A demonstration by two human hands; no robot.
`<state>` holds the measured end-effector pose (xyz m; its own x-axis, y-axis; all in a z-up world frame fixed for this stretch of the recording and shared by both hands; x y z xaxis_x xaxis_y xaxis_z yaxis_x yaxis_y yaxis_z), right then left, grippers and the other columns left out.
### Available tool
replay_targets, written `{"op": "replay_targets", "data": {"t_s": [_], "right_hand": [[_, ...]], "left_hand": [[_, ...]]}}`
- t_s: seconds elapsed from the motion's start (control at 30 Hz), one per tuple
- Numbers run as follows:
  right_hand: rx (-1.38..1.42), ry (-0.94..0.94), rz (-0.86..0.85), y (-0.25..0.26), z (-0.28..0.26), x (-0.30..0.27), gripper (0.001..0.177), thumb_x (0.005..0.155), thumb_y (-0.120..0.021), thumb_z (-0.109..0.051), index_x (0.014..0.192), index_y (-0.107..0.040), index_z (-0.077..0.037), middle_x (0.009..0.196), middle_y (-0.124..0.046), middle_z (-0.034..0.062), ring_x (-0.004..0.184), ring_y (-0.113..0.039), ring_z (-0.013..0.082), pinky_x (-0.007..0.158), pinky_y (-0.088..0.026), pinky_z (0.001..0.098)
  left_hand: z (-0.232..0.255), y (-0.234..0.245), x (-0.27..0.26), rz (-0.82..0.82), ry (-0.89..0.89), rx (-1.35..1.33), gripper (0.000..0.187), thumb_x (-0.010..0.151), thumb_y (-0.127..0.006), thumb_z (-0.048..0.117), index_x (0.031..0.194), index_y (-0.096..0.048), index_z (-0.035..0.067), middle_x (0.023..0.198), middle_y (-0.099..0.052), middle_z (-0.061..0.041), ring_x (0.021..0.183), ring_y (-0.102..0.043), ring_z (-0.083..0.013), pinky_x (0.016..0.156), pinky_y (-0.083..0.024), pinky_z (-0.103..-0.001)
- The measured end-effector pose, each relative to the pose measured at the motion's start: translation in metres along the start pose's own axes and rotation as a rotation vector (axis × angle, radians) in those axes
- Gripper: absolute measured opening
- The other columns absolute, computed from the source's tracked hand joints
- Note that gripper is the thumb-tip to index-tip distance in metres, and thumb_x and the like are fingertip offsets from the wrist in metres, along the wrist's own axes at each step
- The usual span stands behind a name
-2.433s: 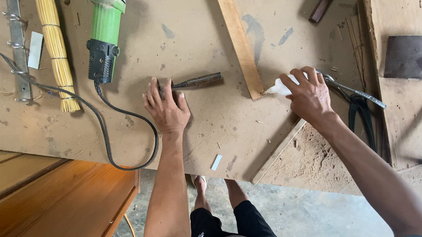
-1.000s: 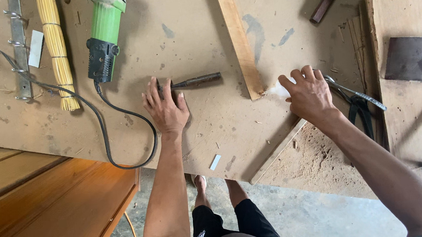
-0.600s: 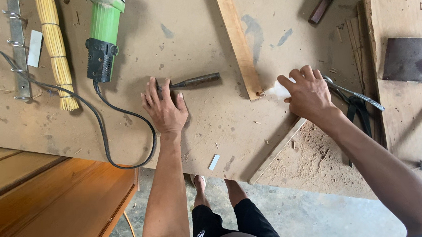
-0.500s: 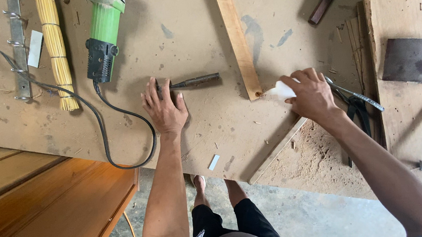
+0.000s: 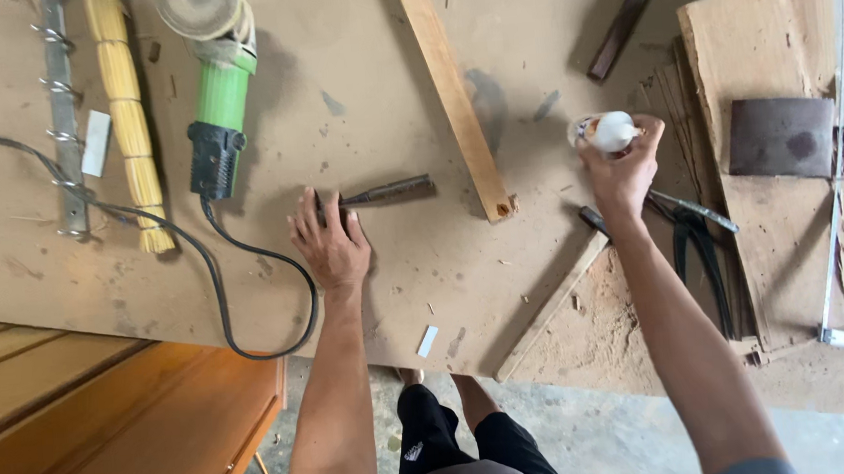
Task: The person sands a piece of wood using a power sander and then uses a hammer and a chisel on the wood.
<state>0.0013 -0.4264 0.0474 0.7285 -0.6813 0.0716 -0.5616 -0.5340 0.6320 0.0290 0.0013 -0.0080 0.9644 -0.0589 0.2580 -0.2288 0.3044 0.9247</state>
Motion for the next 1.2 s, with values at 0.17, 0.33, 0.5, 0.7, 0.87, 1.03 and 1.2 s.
{"op": "replay_targets", "data": {"t_s": [0.17,0.33,0.5,0.7,0.87,1.03,1.2], "right_hand": [[-0.093,0.005,0.103,-0.018,0.011,0.001,0.072,0.076,-0.095,-0.016,0.128,-0.045,-0.013,0.128,-0.067,0.0209,0.118,-0.062,0.0483,0.1,-0.047,0.0643],[-0.072,0.067,0.162,-0.022,-0.005,-0.033,0.087,0.077,-0.09,0.001,0.145,-0.037,-0.011,0.141,-0.057,0.024,0.13,-0.056,0.0461,0.109,-0.042,0.0642],[-0.434,-0.146,-0.206,-0.091,-0.012,-0.08,0.064,0.077,-0.083,-0.039,0.135,-0.065,-0.022,0.122,-0.066,0.0058,0.117,-0.065,0.0287,0.094,-0.054,0.0491],[-0.869,-0.1,-0.545,-0.158,-0.036,-0.041,0.06,0.079,-0.07,-0.063,0.125,-0.056,-0.027,0.115,-0.064,-0.0013,0.111,-0.069,0.0249,0.094,-0.054,0.0451],[-0.181,-0.203,-0.648,-0.13,-0.097,-0.052,0.048,0.078,-0.081,-0.04,0.113,-0.071,-0.008,0.084,-0.073,0.0096,0.083,-0.071,0.0254,0.074,-0.059,0.0385],[0.743,-0.693,-0.735,-0.111,-0.079,-0.088,0.04,0.094,-0.065,-0.022,0.128,-0.068,0.001,0.117,-0.071,0.0249,0.102,-0.071,0.0381,0.092,-0.054,0.0561],[1.187,-0.789,-0.874,-0.059,-0.199,-0.112,0.053,0.093,-0.058,-0.028,0.127,-0.06,0.012,0.101,-0.069,0.0286,0.087,-0.072,0.0358,0.082,-0.058,0.0461]], "left_hand": [[0.001,0.0,0.001,0.025,0.016,-0.019,0.024,0.104,-0.055,0.028,0.122,-0.06,0.014,0.145,-0.05,-0.02,0.137,-0.048,-0.0408,0.113,-0.032,-0.062],[0.001,0.002,-0.001,0.011,0.032,-0.043,0.018,0.106,-0.055,0.024,0.117,-0.06,0.011,0.143,-0.052,-0.021,0.138,-0.049,-0.0409,0.114,-0.032,-0.063],[0.002,0.005,0.0,-0.015,0.092,-0.075,0.024,0.106,-0.051,0.029,0.12,-0.062,0.013,0.145,-0.052,-0.018,0.14,-0.048,-0.0384,0.118,-0.03,-0.06],[-0.003,0.008,0.004,-0.03,0.117,-0.072,0.027,0.1,-0.058,0.026,0.125,-0.062,0.018,0.145,-0.054,-0.015,0.139,-0.05,-0.0352,0.116,-0.034,-0.057],[-0.006,0.014,0.007,0.032,0.109,-0.14,0.043,0.088,-0.068,0.031,0.13,-0.06,0.022,0.145,-0.054,-0.013,0.136,-0.051,-0.0344,0.113,-0.036,-0.055],[-0.005,0.026,0.002,0.064,0.136,-0.252,0.054,0.083,-0.072,0.032,0.135,-0.058,0.024,0.146,-0.05,-0.014,0.139,-0.046,-0.0376,0.113,-0.033,-0.055],[0.035,0.059,0.041,-0.44,0.555,-1.052,0.027,0.103,-0.058,0.027,0.127,-0.066,0.019,0.13,-0.066,-0.005,0.132,-0.058,-0.0288,0.111,-0.041,-0.05]]}}
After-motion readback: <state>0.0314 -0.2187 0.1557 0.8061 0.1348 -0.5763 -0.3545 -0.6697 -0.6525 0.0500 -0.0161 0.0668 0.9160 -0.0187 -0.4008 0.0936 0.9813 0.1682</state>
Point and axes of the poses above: each hand's wrist, its own x-axis towards the middle knuckle, its own y-axis out of the back of the hand, z = x × y, the point moved 3 cm from there along x, towards the middle knuckle
